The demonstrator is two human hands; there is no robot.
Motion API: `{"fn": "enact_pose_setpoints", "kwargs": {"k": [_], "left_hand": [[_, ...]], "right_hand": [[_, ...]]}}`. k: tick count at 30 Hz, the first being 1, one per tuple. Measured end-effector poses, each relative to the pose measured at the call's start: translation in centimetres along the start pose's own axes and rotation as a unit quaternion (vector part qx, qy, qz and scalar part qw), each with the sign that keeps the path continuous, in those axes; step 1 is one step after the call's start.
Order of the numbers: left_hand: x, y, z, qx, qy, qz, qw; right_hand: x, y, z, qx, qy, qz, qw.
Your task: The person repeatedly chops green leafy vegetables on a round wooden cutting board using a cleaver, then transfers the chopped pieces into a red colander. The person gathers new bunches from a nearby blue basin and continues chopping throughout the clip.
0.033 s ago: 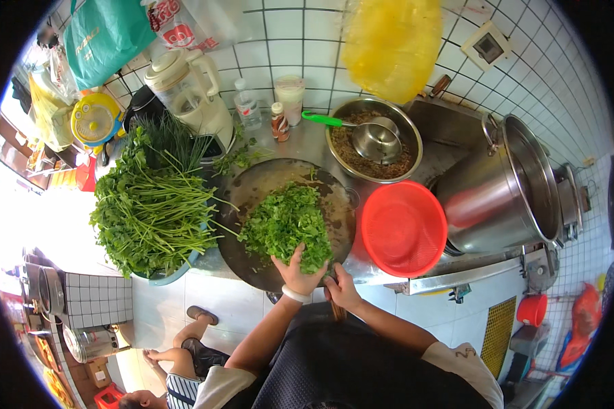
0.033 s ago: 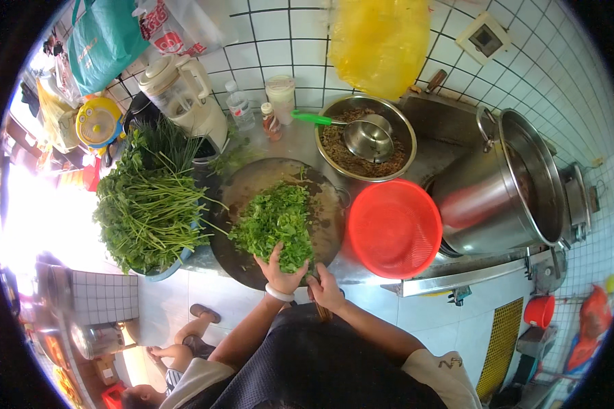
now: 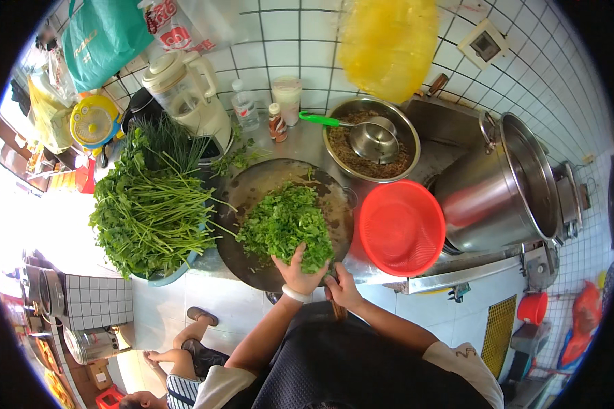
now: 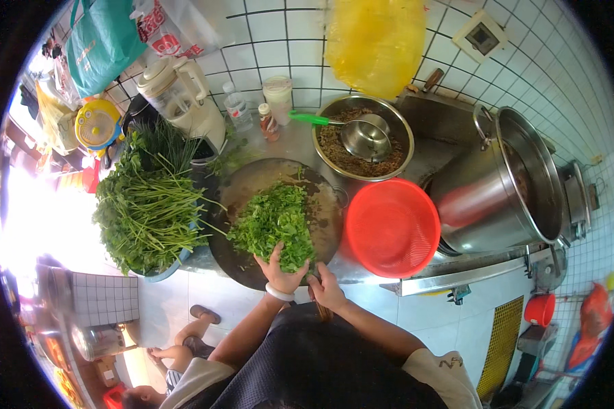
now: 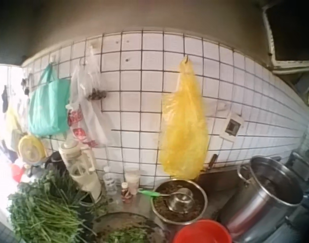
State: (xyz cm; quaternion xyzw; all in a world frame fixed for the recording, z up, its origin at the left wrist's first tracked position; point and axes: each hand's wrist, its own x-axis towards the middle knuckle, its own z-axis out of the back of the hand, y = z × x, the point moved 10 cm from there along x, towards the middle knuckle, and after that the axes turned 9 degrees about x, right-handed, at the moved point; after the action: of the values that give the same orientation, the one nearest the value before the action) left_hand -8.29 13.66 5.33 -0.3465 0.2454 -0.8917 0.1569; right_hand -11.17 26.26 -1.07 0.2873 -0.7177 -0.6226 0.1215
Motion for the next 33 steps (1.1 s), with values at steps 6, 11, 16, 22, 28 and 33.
{"fn": "enact_pose_setpoints", "kwargs": {"k": [6, 11, 16, 22, 28, 33], "left_hand": [[0.7, -7.1, -2.3, -0.067, -0.008, -0.065, 0.996], [1.2, -14.6, -6.1, -0.222, 0.009, -0.021, 0.975], [-1.7, -15.0, -18.4, -0.233, 0.189, 0.249, 0.921], [-4.3, -18.8, -22.0, 0.124, 0.491, -0.107, 0.856], [4.3, -13.6, -11.0, -0.143, 0.188, -0.046, 0.971], [1.4, 4.7, -2.5, -0.165, -0.017, 0.226, 0.96]], "right_hand": [[-2.5, 3.9, 5.7, 0.04, -0.064, 0.028, 0.997], [-6.3, 8.5, 13.8, -0.066, -0.13, 0.028, 0.989], [-5.4, 11.7, 22.3, -0.376, -0.193, -0.082, 0.903], [-5.2, 14.2, 24.2, -0.478, -0.201, -0.057, 0.853], [-3.6, 17.1, 19.8, -0.414, -0.159, -0.009, 0.896], [4.4, 12.5, 8.9, -0.353, -0.06, 0.163, 0.919]]}}
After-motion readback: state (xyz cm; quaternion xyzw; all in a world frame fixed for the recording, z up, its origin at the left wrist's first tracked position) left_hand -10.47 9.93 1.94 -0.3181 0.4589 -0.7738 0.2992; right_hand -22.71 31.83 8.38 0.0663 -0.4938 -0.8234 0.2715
